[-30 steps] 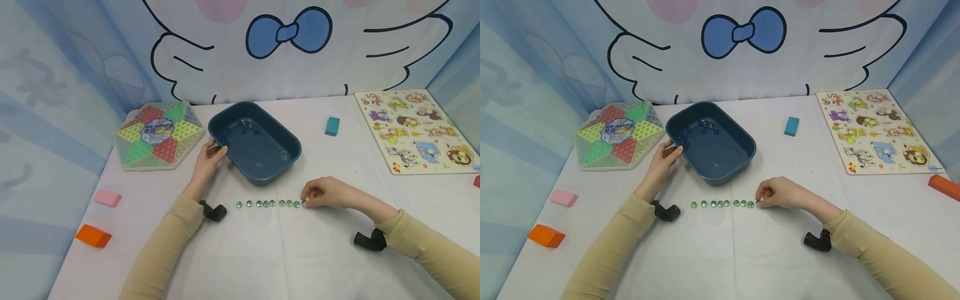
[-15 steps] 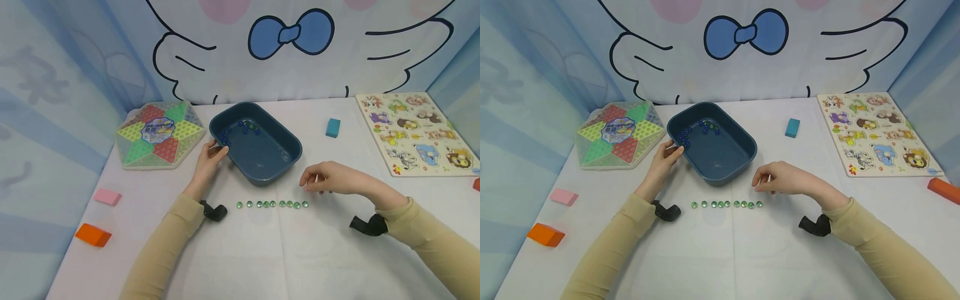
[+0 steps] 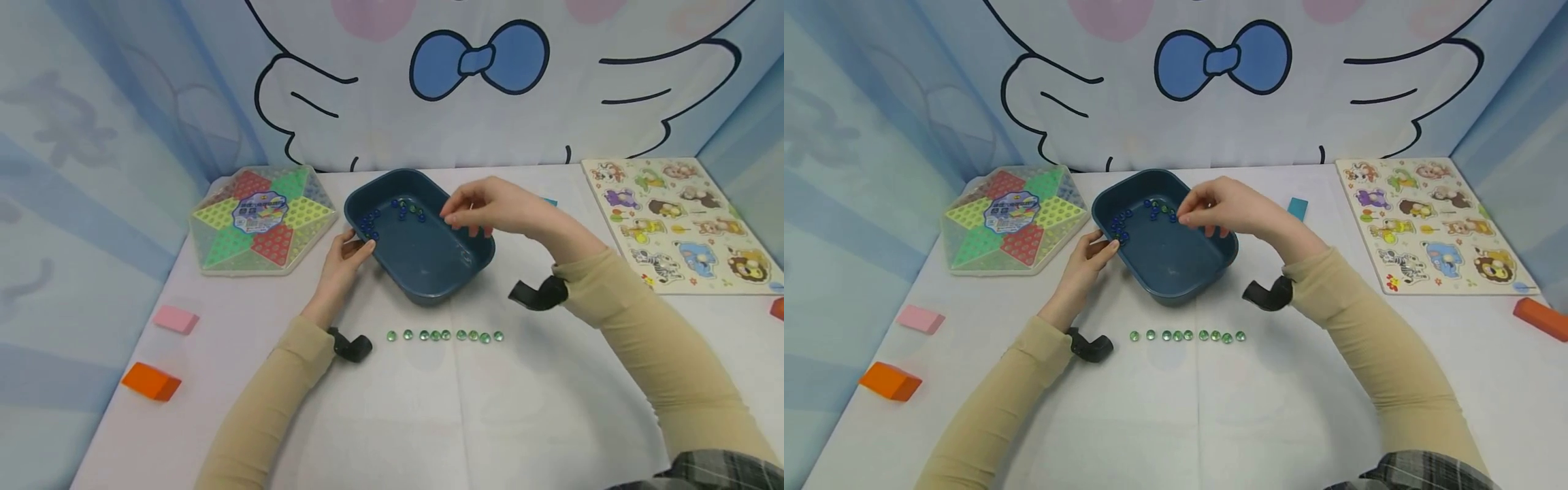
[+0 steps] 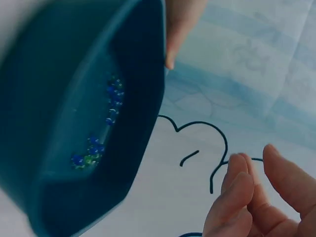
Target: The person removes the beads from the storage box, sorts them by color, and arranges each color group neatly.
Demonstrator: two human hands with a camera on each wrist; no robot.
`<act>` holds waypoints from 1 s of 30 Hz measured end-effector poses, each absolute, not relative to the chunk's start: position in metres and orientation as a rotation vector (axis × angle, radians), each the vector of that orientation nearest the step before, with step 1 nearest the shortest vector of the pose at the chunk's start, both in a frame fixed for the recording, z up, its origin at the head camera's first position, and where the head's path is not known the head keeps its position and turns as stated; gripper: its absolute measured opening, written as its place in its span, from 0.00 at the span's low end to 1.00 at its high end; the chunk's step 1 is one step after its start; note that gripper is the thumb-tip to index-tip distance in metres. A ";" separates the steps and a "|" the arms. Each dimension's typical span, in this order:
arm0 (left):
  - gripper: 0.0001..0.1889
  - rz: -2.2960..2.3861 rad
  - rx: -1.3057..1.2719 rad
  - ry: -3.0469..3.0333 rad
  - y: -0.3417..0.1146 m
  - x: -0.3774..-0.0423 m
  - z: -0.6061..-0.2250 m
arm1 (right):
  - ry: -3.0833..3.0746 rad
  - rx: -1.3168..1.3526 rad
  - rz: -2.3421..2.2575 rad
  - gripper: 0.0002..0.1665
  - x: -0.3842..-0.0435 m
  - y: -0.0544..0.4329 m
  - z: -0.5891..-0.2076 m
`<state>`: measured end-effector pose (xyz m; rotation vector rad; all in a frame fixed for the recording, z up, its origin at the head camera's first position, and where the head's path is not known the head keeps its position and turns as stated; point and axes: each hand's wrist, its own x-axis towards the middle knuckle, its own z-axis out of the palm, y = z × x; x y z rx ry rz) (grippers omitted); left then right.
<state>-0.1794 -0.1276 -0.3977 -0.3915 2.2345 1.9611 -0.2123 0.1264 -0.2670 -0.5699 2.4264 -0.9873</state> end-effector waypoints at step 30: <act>0.34 2.014 -0.358 2.245 -0.130 -0.180 -0.401 | 2.790 -0.369 -0.363 0.11 -0.302 0.026 -0.321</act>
